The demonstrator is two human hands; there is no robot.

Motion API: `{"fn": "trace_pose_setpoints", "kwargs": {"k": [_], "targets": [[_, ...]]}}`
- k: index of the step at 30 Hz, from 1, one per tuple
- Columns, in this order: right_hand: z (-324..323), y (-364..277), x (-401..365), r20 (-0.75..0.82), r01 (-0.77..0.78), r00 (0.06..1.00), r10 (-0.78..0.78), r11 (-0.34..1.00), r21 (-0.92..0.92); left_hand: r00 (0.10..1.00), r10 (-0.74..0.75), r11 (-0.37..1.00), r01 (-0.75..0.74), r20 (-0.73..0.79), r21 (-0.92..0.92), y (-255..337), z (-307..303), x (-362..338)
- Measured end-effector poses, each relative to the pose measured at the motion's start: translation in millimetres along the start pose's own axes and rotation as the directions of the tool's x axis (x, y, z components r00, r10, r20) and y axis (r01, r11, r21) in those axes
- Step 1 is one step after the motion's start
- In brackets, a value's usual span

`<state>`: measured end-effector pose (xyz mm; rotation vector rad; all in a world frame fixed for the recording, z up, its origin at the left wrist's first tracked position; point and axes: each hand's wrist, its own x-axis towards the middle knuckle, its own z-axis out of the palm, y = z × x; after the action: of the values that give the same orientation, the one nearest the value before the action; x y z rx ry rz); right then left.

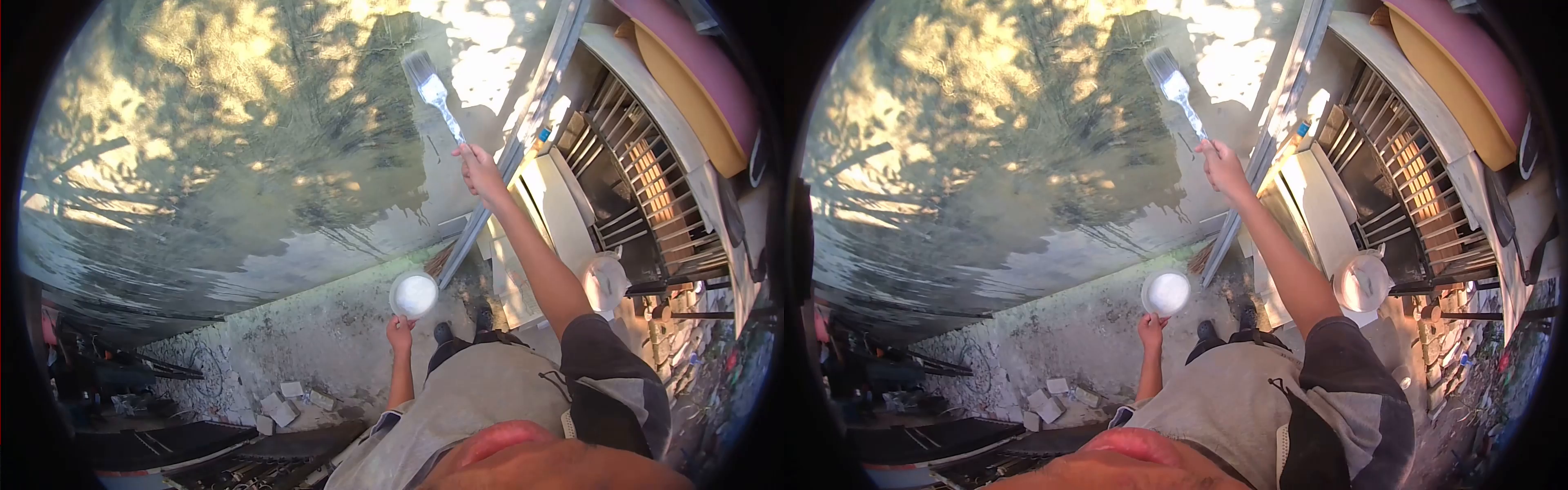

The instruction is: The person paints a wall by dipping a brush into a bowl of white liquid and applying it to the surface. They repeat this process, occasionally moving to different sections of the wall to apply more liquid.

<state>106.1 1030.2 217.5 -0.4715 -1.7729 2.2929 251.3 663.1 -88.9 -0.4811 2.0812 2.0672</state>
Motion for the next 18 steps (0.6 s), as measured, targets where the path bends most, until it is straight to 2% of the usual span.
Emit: {"fn": "trace_pose_setpoints", "kwargs": {"k": [3,4,6,7,9,12,15,18], "targets": [[-16,109,-30,-0.131,-0.270,0.955,0.266,0.963,-0.016,0.999,-0.010,1.000,0.009,0.034,0.013,-5,-15,12],[-20,134,-34,-0.142,-0.273,0.953,0.269,0.962,-0.016,0.998,-0.001,1.000,0.000,0.056,0.021,-7,-21,17],[-24,166,-41,-0.202,-0.465,0.865,0.458,0.885,0.017,0.997,0.003,0.999,-0.007,0.075,0.047,0,-29,26],[-21,165,-41,-0.214,-0.467,0.861,0.461,0.884,0.021,0.997,0.011,0.998,-0.016,0.083,0.068,5,-32,29],[-11,147,-32,-0.185,-0.402,0.887,0.423,0.905,0.139,0.994,0.013,0.996,-0.022,0.109,0.085,16,-39,38],[18,55,-17,-0.142,-0.232,0.959,0.245,0.967,0.103,0.988,0.025,0.994,-0.040,0.152,0.100,22,-50,53],[50,-61,-41,-0.077,0.028,0.997,-0.022,0.996,0.082,0.984,0.049,0.991,-0.069,0.171,0.115,21,-61,70],[74,-146,-73,-0.046,0.303,0.953,-0.300,0.950,0.073,0.985,0.063,0.990,-0.082,0.159,0.117,25,-68,78]]}}
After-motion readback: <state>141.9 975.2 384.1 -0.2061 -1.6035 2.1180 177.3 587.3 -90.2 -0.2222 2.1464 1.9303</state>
